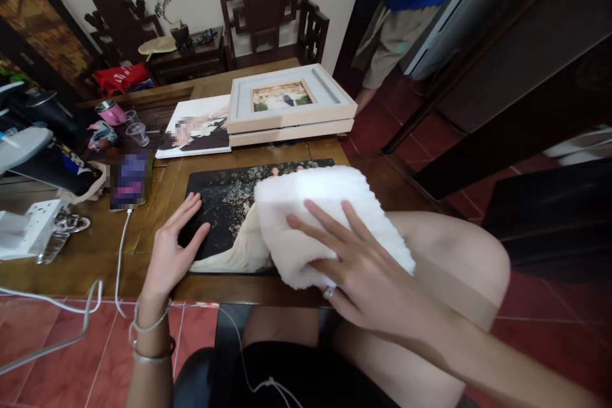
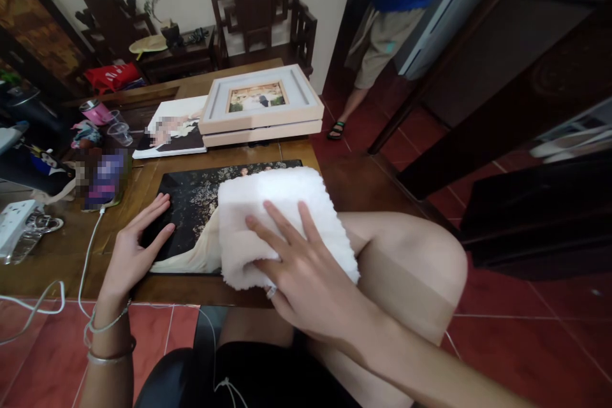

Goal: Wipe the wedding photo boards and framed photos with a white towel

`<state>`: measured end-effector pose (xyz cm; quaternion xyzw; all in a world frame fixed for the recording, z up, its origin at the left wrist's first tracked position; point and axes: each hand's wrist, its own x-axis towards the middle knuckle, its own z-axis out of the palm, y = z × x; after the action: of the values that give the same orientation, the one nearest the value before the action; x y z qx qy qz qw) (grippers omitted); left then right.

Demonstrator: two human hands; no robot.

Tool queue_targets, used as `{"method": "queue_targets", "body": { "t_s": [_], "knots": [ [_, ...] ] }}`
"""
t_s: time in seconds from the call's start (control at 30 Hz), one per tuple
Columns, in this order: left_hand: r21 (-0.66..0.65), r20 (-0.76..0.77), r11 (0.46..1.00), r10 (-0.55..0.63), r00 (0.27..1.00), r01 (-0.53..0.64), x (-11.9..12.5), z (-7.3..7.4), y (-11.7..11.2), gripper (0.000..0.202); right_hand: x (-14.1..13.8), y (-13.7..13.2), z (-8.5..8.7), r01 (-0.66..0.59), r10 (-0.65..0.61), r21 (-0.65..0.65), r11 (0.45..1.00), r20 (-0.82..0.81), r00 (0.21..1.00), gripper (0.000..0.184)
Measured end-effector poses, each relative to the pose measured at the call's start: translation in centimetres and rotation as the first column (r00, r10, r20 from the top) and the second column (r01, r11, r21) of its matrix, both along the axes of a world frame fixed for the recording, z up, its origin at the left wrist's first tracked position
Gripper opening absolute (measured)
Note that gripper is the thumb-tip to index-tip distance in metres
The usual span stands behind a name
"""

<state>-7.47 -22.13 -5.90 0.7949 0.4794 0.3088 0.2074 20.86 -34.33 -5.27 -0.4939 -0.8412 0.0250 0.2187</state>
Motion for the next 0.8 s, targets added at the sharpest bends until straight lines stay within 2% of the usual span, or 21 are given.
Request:
{"method": "queue_targets", "body": {
  "t_s": [0.1, 0.23, 0.33, 0.4, 0.5, 0.67, 0.73, 0.8],
  "knots": [
    [0.0, 0.003, 1.0, -0.002, 1.0, 0.002, 0.0, 0.0, 0.0, 0.045, 1.1, 1.5, -0.1, 0.025, -0.025, 0.007, 1.0, 0.019, 1.0, 0.038],
    [0.005, 0.002, 1.0, -0.002, 1.0, 0.002, -0.1, -0.1, 0.0, 0.045, 3.6, 5.1, -0.5, 0.153, -0.154, 0.024, 0.988, 0.032, 0.988, 0.035],
    [0.007, 0.003, 1.0, -0.003, 1.0, 0.003, -0.2, -0.1, 0.0, 0.045, 4.4, 6.4, -0.7, 0.229, -0.23, 0.018, 0.973, 0.028, 0.973, 0.031],
    [0.005, 0.003, 1.0, -0.004, 1.0, 0.004, -0.2, -0.1, 0.0, 0.045, 3.9, 5.9, -0.7, 0.239, -0.24, 0.008, 0.971, 0.047, 0.97, 0.032],
    [0.003, -0.003, 1.0, -0.003, 1.0, 0.003, -0.2, -0.1, 0.1, 0.045, 2.1, 3.5, -0.6, 0.199, -0.2, 0.015, 0.98, 0.053, 0.978, 0.035],
    [0.005, -0.002, 1.0, -0.003, 1.0, 0.003, -0.2, -0.2, 0.1, 0.045, -0.4, -0.5, -0.3, -0.009, 0.009, -0.014, 1.0, -0.045, 0.999, 0.03],
    [0.003, 0.004, 1.0, -0.003, 1.0, 0.003, -0.2, -0.2, 0.1, 0.045, -0.2, -0.4, -0.1, -0.059, 0.058, -0.03, 0.998, -0.05, 0.997, 0.032],
    [0.004, 0.008, 1.0, -0.006, 1.0, 0.006, -0.2, -0.2, 0.1, 0.045, 0.7, 1.0, 0.1, -0.047, 0.046, -0.035, 0.998, -0.029, 0.998, 0.038]
  ]
}}
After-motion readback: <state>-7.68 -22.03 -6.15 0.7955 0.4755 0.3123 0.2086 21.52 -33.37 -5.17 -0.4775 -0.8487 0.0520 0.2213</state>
